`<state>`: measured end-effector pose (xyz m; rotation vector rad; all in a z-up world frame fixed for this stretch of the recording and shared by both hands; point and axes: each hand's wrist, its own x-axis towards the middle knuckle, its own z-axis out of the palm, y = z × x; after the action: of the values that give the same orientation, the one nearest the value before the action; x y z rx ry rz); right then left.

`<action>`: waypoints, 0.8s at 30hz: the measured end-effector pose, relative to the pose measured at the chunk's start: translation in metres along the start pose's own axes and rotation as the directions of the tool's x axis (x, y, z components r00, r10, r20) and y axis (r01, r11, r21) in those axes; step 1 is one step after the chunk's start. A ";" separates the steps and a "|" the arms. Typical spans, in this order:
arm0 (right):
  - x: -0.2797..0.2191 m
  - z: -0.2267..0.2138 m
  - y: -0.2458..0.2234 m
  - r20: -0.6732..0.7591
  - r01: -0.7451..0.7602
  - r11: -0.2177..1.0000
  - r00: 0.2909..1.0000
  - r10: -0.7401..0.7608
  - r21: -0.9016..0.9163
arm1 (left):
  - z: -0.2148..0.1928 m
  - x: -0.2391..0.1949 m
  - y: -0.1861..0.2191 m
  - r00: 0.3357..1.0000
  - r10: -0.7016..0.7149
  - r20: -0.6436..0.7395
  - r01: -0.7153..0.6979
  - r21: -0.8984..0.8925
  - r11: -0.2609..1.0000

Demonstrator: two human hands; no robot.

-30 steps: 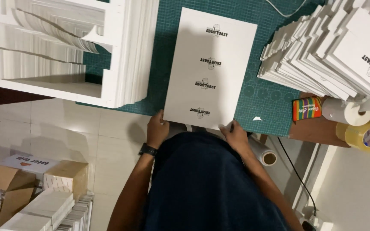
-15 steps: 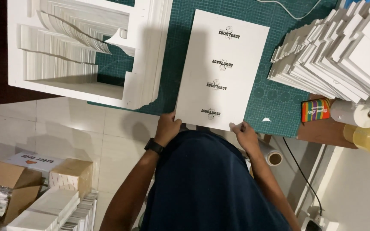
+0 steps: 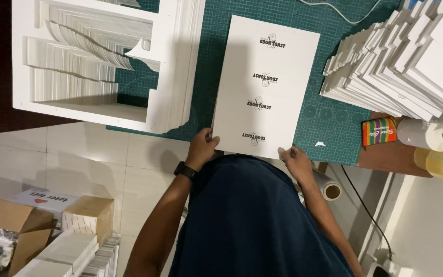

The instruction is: Punching out pre-cut shapes from cardboard sheets and stacking the finished pieces.

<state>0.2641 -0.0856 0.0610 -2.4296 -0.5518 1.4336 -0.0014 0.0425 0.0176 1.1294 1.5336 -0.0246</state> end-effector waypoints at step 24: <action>-0.185 -0.079 -0.068 -0.232 0.956 0.215 0.168 -0.958 -0.197 | 0.005 -0.006 0.033 0.997 -0.044 0.056 0.045 -0.022 0.999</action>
<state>0.2396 -0.1113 0.2706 -1.4851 -1.6183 0.4094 0.0226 0.0536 0.0385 1.0678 1.5060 -0.0673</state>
